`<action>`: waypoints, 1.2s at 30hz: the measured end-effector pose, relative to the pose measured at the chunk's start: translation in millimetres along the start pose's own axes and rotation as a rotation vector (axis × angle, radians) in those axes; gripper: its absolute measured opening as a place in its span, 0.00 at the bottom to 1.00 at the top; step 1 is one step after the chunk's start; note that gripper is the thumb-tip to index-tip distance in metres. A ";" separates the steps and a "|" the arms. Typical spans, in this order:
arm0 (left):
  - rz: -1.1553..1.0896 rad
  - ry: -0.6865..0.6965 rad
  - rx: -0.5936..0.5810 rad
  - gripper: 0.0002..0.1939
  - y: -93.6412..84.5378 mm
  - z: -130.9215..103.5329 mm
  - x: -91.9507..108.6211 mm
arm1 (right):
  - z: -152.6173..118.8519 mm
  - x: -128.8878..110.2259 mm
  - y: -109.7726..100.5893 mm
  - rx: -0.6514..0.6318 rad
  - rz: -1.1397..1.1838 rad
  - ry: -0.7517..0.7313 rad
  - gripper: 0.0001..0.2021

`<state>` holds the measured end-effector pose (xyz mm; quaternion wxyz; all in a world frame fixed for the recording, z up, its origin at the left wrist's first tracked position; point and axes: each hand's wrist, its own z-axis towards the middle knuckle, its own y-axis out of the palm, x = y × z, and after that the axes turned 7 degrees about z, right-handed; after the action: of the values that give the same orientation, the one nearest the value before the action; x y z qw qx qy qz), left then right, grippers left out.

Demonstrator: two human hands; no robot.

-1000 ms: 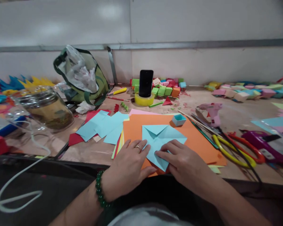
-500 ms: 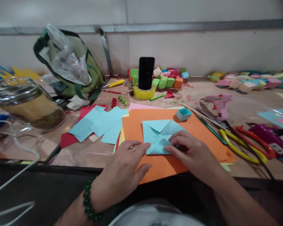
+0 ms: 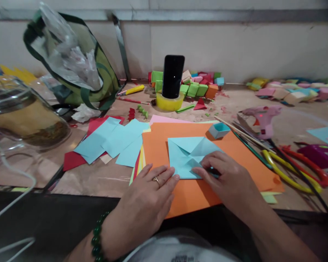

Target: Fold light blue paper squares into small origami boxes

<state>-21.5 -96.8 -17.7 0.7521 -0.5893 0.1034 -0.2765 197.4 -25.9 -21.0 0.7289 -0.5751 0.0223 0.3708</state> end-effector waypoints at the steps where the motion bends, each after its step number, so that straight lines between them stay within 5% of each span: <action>1: 0.000 0.000 0.004 0.18 -0.4 0.3 0.3 | 0.0 0.2 0.4 0.002 -0.003 -0.003 0.11; 20: -0.009 -0.008 0.050 0.16 -3.3 3.4 2.6 | 1.2 -0.3 1.1 0.006 -0.034 -0.028 0.13; 26: -0.054 -0.049 -0.018 0.15 -6.1 7.8 2.8 | 0.9 -4.9 2.5 -0.004 -0.100 -0.009 0.07; 31: -0.054 -0.065 -0.039 0.16 -9.5 8.2 5.9 | 1.7 -20.2 6.0 -0.009 -0.228 0.068 0.29; 36: -0.053 -0.077 -0.061 0.16 -11.5 8.0 7.4 | -0.1 -19.9 0.8 -0.070 -0.206 0.065 0.28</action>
<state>-14.9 -95.9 -3.3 0.7297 -0.6246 0.0670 -0.2699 182.6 -36.2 -12.5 0.7416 -0.6110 -0.0263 0.2757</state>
